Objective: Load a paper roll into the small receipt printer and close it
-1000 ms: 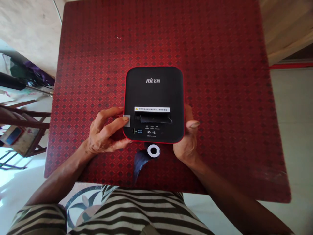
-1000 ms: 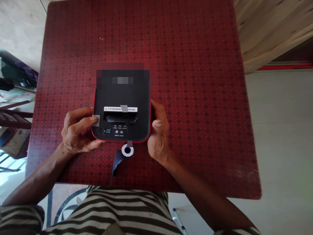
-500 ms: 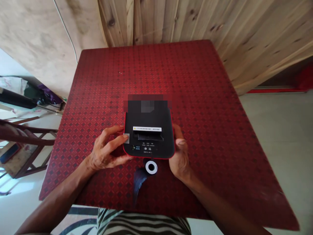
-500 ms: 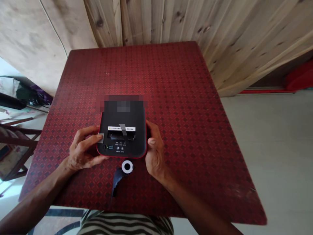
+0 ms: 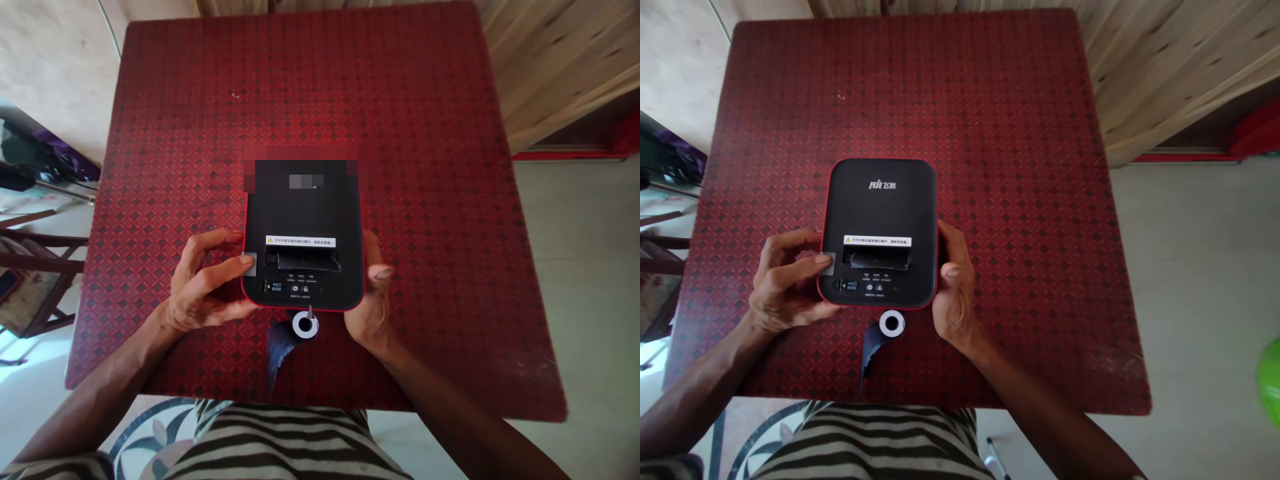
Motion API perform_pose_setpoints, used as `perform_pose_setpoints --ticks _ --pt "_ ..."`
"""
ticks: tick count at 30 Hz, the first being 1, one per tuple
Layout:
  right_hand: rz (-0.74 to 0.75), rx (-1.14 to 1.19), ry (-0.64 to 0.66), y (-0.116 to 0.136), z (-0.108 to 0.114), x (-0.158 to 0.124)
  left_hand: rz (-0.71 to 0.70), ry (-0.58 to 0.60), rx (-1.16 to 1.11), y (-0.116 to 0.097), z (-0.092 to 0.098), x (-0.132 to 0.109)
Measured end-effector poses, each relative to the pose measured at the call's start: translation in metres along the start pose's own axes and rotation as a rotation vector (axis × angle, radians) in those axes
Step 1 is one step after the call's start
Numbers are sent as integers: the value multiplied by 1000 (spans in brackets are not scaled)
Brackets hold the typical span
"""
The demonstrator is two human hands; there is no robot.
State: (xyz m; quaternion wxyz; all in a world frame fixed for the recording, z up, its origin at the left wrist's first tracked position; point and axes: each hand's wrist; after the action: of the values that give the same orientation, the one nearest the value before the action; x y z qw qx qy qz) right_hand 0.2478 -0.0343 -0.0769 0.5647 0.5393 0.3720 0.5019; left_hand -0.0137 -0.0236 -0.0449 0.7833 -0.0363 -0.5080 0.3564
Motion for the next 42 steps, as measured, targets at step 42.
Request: perform_pose_setpoints --ticks 42 --pt "767 -1127 663 97 -36 92 -31 54 65 1 -4 -15"
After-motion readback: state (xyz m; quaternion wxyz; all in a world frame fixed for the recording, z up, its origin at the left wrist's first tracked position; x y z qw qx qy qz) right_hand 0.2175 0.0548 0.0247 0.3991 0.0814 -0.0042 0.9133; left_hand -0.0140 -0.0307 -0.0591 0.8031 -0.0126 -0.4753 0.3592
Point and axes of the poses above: each hand's wrist, its own x-axis towards the middle knuckle, its own z-axis out of the back of the hand, y = z × x, and after that the axes turned 11 degrees about -y, right-handed
